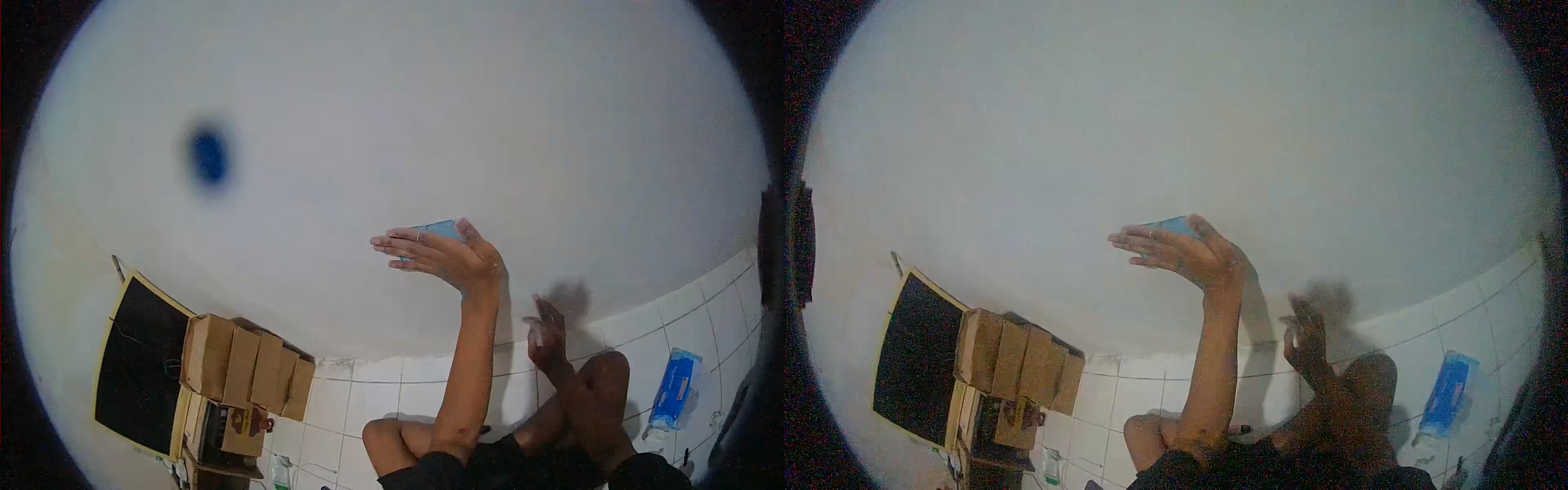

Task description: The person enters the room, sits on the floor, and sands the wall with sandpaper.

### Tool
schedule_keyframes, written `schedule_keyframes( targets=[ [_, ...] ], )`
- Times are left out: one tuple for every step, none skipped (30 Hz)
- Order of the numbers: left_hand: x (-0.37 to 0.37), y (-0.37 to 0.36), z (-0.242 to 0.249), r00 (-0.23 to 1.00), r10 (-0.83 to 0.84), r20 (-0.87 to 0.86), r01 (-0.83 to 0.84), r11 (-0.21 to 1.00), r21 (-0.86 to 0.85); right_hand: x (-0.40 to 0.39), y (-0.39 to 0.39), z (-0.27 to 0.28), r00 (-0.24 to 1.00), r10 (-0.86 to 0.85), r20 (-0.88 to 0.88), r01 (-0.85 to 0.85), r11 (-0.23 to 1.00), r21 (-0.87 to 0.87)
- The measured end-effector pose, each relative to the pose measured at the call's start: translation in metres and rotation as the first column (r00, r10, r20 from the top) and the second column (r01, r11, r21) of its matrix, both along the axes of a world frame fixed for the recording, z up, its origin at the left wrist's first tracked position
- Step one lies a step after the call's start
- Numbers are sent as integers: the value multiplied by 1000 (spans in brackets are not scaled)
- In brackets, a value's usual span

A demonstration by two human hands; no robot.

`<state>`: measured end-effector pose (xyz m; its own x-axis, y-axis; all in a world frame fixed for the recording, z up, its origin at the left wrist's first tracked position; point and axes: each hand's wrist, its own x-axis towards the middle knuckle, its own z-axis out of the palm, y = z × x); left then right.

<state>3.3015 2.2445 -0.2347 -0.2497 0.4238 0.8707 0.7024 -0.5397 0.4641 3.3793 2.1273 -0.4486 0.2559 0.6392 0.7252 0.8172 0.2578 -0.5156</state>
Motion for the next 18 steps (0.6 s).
schedule_keyframes(
  targets=[
    [-2, 3, -2, 1000, -11, 17, 11, 1000, 3, -1, 1, -4, 998, 32, -50, -32, 999, -13],
    [-5, 3, -8, 999, -27, -30, 27, 1000, 6, 0, -1, -10, 993, 60, -103, -63, 997, -32],
    [-7, 3, -12, 997, -44, -70, 45, 999, 9, 1, -4, -12, 985, 85, -151, -93, 994, -49],
    [-8, 7, -14, 992, -61, -106, 63, 998, 19, 3, -3, -12, 980, 94, -173, -103, 994, -45],
    [-13, 9, -20, 979, -49, -199, 63, 996, 63, 2, -3, -12, 975, 103, -195, -112, 993, -37],
    [-22, 10, -23, 956, -30, -291, 64, 992, 109, -1, 0, -12, 969, 114, -217, -123, 992, -26],
    [-29, 12, -26, 925, -4, -381, 68, 986, 155, -3, 2, -13, 969, 114, -221, -112, 993, 19],
    [-34, 16, -27, 912, -3, -410, 81, 982, 172, -5, 3, -14, 967, 114, -225, -103, 993, 63],
    [-40, 17, -26, 898, -4, -440, 95, 978, 186, -8, 3, -14, 966, 113, -231, -91, 990, 104],
    [-43, 18, -26, 883, -7, -469, 112, 974, 197, -10, 3, -13, 973, 104, -207, -79, 989, 126],
    [-45, 19, -26, 882, -14, -470, 118, 974, 194, -9, 5, -12, 979, 93, -182, -66, 987, 148],
    [-46, 21, -26, 883, -20, -469, 123, 974, 190, -8, 4, -11, 985, 80, -153, -54, 984, 169],
    [-48, 22, -26, 885, -27, -465, 128, 974, 188, -6, 2, -9, 985, 82, -152, -58, 986, 159],
    [-53, 26, -28, 871, -23, -492, 135, 972, 194, -4, 1, -7, 985, 85, -150, -62, 987, 151],
    [-62, 33, -32, 855, -19, -518, 142, 970, 199, -4, 1, -6, 985, 87, -150, -66, 988, 142],
    [-68, 38, -33, 839, -14, -543, 150, 967, 206, -1, 2, -8, 985, 89, -144, -68, 988, 142],
    [-76, 42, -34, 800, 6, -599, 181, 951, 252, 2, 4, -11, 986, 91, -140, -71, 988, 140],
    [-84, 44, -34, 758, 29, -652, 216, 932, 291, 2, 4, -12, 986, 92, -136, -74, 988, 135]
  ],
)
